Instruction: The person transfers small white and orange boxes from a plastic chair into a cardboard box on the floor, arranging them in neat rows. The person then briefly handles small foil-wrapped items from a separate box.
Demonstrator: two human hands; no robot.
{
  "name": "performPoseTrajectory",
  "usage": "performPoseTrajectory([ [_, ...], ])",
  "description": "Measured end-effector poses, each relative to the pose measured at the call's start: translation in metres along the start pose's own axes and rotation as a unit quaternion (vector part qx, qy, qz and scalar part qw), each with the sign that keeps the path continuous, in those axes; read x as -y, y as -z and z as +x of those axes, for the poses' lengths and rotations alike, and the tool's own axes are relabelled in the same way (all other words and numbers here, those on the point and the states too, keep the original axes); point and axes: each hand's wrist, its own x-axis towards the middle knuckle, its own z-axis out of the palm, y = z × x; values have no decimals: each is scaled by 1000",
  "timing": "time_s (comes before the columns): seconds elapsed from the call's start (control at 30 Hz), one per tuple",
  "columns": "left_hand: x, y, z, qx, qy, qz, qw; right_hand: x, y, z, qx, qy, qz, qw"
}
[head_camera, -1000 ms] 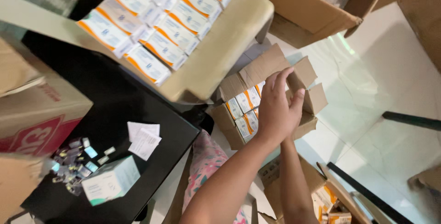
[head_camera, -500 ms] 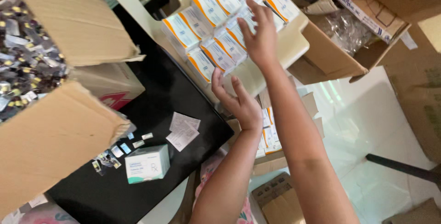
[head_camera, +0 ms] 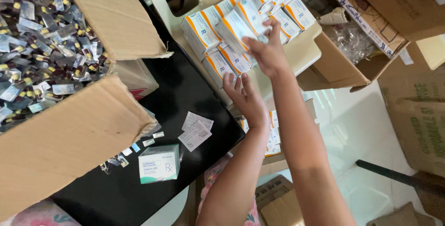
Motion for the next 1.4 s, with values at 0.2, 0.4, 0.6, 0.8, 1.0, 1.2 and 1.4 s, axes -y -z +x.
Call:
performPoseTrajectory([
  [0.2,8,-13,2,91,29,-124,988,0,56,-101,127,60,36,989],
  [0.4,17,-28,-65,324,83,144,931,-16,156,-177,-132,161,98,973],
  [0.6,39,-47,-84,310,23,161,937,-125,291,-250,-377,19,21,926],
  [0.8,68,-64,-110,333,65,135,931,-292,359,-272,-365,-108,-107,918],
  [1.0,87,-68,-118,369,56,238,897,-334,350,-257,-306,-159,-542,767],
  [1.2,137,-48,-128,514,1,452,729,-193,320,-263,-272,73,23,959],
  [1.4,178,-25,-154,653,75,537,528,-79,285,-304,-239,95,76,963],
])
